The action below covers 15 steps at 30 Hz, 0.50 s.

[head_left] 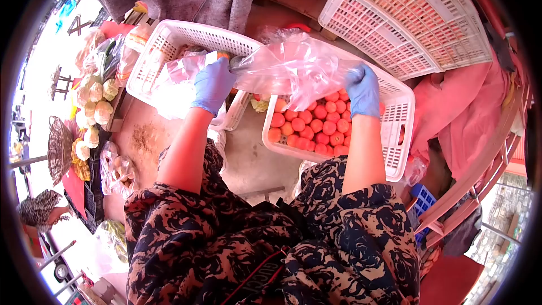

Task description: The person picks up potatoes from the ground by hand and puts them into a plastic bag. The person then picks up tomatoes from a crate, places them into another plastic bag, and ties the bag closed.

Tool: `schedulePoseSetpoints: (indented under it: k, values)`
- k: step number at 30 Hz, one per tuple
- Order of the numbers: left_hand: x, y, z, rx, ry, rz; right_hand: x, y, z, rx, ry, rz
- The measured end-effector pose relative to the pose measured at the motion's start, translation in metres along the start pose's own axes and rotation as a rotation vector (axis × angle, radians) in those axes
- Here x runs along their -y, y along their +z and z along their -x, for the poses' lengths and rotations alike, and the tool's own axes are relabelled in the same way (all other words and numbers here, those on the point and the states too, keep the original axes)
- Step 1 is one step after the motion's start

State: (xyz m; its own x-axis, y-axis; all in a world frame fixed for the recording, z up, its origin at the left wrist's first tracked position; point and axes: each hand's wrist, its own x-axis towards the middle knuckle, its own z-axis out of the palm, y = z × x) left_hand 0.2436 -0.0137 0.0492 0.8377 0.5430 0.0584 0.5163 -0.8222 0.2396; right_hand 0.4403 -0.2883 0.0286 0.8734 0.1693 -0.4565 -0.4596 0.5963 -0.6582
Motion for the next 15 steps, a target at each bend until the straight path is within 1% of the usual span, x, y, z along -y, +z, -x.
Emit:
schedulePoseSetpoints:
  k: [1,2,5,6,7,8,9,12,13,15]
  values:
    - [0.006,0.005,-0.001,0.041,0.001,0.022,0.002,0.003,0.006,0.020,0.015,0.034]
    - [0.009,0.009,0.000,0.083,0.002,0.045,0.003,0.006,0.011,-0.046,-0.025,0.150]
    - [-0.014,-0.015,0.010,-0.035,0.120,0.344,-0.002,0.019,0.025,0.132,-0.324,0.565]
    - [-0.021,-0.023,0.009,0.060,0.117,0.452,-0.009,0.026,0.036,0.223,-0.235,0.510]
    - [-0.030,-0.019,0.011,-0.138,0.259,0.313,-0.022,0.033,0.042,0.280,-0.324,0.591]
    - [-0.039,-0.017,0.012,-0.149,0.395,0.428,-0.038,0.040,0.048,0.337,-0.414,0.670]
    - [-0.046,-0.004,0.013,-0.252,0.527,0.458,-0.051,0.045,0.055,0.395,-0.501,0.754]
    - [-0.077,-0.006,0.027,-0.142,0.604,0.310,-0.084,0.046,0.074,0.719,-0.527,0.805]
    - [-0.076,0.000,0.029,-0.301,0.593,0.372,-0.077,0.051,0.087,0.755,-0.491,0.904]
    - [-0.056,-0.001,0.021,-0.250,0.505,0.225,-0.058,0.057,0.109,0.827,-0.412,1.101]
